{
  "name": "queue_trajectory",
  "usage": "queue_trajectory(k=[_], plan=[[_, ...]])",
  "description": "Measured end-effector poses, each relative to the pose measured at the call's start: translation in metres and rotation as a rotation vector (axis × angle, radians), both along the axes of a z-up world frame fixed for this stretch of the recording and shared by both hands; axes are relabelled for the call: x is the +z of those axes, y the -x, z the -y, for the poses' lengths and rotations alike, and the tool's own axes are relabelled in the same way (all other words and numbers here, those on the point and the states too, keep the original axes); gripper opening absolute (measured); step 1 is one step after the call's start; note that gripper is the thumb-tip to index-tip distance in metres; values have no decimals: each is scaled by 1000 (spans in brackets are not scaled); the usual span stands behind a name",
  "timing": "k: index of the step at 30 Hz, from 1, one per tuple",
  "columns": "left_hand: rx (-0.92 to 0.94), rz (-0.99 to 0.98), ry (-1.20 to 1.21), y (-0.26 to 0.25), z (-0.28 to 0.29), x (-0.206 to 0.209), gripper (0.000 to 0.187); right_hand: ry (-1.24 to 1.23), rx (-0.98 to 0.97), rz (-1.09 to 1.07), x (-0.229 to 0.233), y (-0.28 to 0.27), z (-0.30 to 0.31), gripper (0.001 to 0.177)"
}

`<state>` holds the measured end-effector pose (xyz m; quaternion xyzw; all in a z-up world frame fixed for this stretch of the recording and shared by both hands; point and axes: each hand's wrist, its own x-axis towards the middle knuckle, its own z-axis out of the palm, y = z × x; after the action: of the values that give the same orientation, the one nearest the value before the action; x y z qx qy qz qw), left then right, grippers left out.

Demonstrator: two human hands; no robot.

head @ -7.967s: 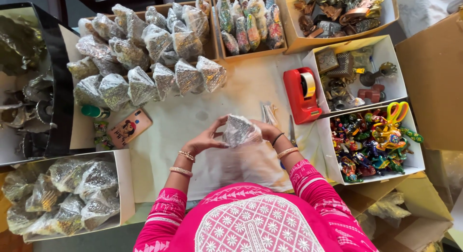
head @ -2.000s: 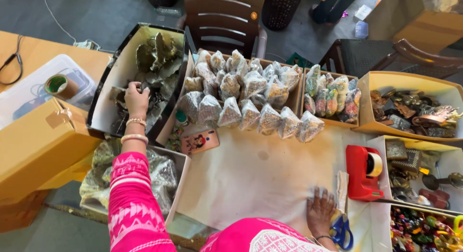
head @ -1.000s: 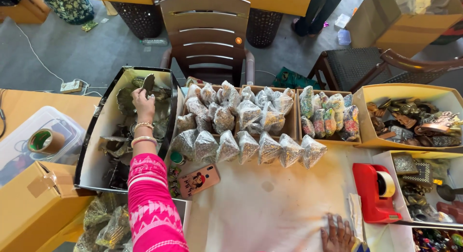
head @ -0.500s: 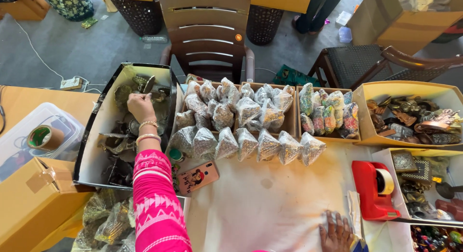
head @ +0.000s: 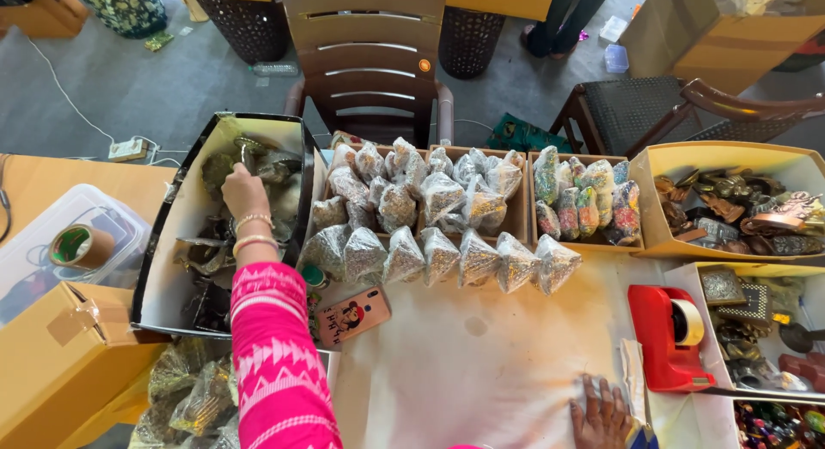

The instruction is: The person wraps a silver decorative item in bubble wrap, securing it with a rubber band. They then cut a sheet of bubble wrap with scissors and wrap another silver decorative item, placing it in a box.

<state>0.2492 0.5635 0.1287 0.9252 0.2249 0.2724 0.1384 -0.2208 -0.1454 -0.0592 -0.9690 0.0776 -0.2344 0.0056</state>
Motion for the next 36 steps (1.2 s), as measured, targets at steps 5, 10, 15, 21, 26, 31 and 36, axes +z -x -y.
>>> queue_trajectory(k=[5,10,15,21,26,31,36], plan=[[-64,104,-160,33,-4,13,5,43,-39,-74,-3,2,1,61],[-120,254,-230,60,-5,55,5,-3,5,-1,-5,1,2,60],[-168,435,-119,75,-8,105,8,-32,-30,-55,-2,2,-1,62],[-297,578,377,110,19,142,13,-56,-24,-99,11,0,-4,66],[-572,586,827,165,79,142,17,-105,32,-81,49,2,-20,65],[-790,369,1192,236,179,124,11,-128,83,-57,65,7,-23,61],[-767,43,1488,299,243,-22,34,-199,77,-136,51,4,-2,67]])
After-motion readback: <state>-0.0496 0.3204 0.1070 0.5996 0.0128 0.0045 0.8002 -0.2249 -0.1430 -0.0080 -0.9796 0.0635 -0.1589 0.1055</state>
